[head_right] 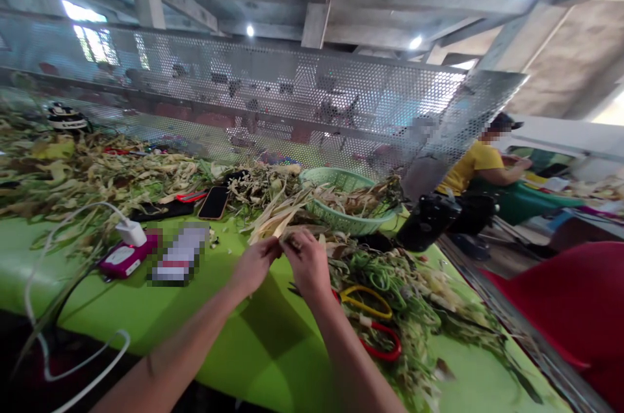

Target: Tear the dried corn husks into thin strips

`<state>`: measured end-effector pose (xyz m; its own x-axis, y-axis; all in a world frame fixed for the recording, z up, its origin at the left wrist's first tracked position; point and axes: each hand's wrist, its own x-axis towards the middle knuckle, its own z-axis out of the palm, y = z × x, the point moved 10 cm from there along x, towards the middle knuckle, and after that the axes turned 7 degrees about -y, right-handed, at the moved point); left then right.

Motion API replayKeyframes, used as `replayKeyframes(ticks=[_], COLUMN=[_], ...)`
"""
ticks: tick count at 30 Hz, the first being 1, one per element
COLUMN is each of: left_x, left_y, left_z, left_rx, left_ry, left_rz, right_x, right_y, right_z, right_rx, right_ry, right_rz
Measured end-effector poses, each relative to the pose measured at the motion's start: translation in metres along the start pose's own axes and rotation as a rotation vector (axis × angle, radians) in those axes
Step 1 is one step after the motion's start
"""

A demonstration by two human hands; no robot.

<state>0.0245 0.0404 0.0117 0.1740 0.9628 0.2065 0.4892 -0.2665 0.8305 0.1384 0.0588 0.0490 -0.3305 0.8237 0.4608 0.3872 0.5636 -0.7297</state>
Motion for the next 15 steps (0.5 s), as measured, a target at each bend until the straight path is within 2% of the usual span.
replayKeyframes(ticks=[2,4,8,10,15], left_x=[-0.003,-0.004,0.0,0.001,0.0], left_y=[0.01,0.017,0.007,0.001,0.01], left_z=[-0.001,0.0,0.003,0.003,0.004], left_rx=[0.097,0.155,0.081,0.065,0.222], left_ry=[0.025,0.034,-0.001,-0.016,0.037], left_rz=[0.022,0.046,0.019,-0.001,0.036], right_x=[0.0,-0.001,0.0,-0.001,0.0], right_y=[0.023,0.033,0.001,-0.007,0.024], right_z=[-0.005,-0.005,-0.003,0.001,0.002], right_rx=[0.152,0.22,-0.019,-0.041,0.295], right_ry=[0.066,0.083,0.03,0.004,0.046], right_rz=[0.145,0.202,-0.008,-0.055,0.173])
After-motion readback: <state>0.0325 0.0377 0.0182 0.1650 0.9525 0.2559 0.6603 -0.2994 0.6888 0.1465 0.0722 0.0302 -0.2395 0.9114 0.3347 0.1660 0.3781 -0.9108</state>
